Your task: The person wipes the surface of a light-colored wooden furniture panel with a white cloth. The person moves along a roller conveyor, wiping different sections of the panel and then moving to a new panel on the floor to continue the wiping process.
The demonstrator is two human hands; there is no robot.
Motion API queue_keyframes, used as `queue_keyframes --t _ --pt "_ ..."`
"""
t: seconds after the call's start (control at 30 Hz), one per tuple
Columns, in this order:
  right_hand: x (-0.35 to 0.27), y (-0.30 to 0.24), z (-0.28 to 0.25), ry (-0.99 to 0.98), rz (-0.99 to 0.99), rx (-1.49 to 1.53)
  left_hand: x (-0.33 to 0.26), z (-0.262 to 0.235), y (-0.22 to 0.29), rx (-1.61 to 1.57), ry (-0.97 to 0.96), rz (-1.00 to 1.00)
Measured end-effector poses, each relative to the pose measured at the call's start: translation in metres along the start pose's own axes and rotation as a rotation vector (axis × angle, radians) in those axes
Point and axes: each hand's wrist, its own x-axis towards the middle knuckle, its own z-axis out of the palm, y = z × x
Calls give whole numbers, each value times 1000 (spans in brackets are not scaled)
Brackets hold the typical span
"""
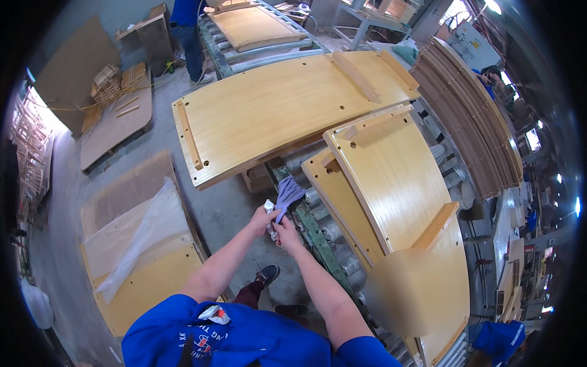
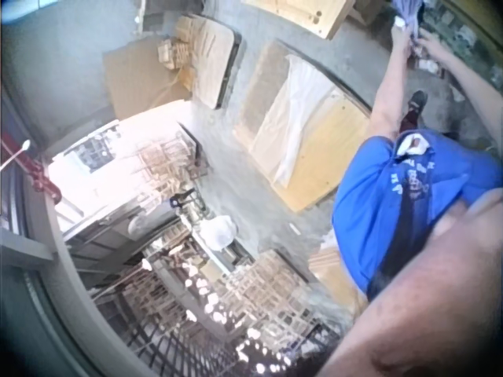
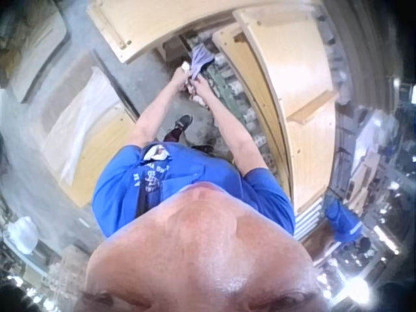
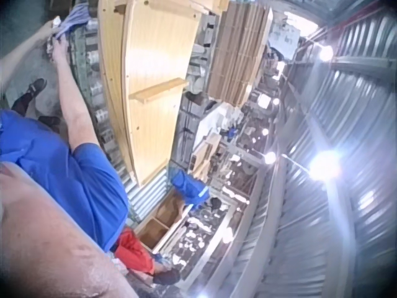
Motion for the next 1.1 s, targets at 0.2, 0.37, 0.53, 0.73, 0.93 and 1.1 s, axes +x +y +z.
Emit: queue_keyframes --t 0.2,0.37,0.53,0.73,0.93,1.1 --pt "20 11 -13 366 -459 -427 1 28 -10 -41 181 105" --pt "19 4 -6 531 -490 -563 10 20 -16 161 238 201" --pt "-1 -4 1 578 -433 -576 15 14 -12 436 207 343" --pt "-57 29 -43 226 -471 -579 2 4 2 742 182 500" --pt "-162 92 -112 447 -225 -477 -46 -19 18 505 166 198" --pt "-242 112 -141 824 -262 -123 -51 7 23 447 -10 284"
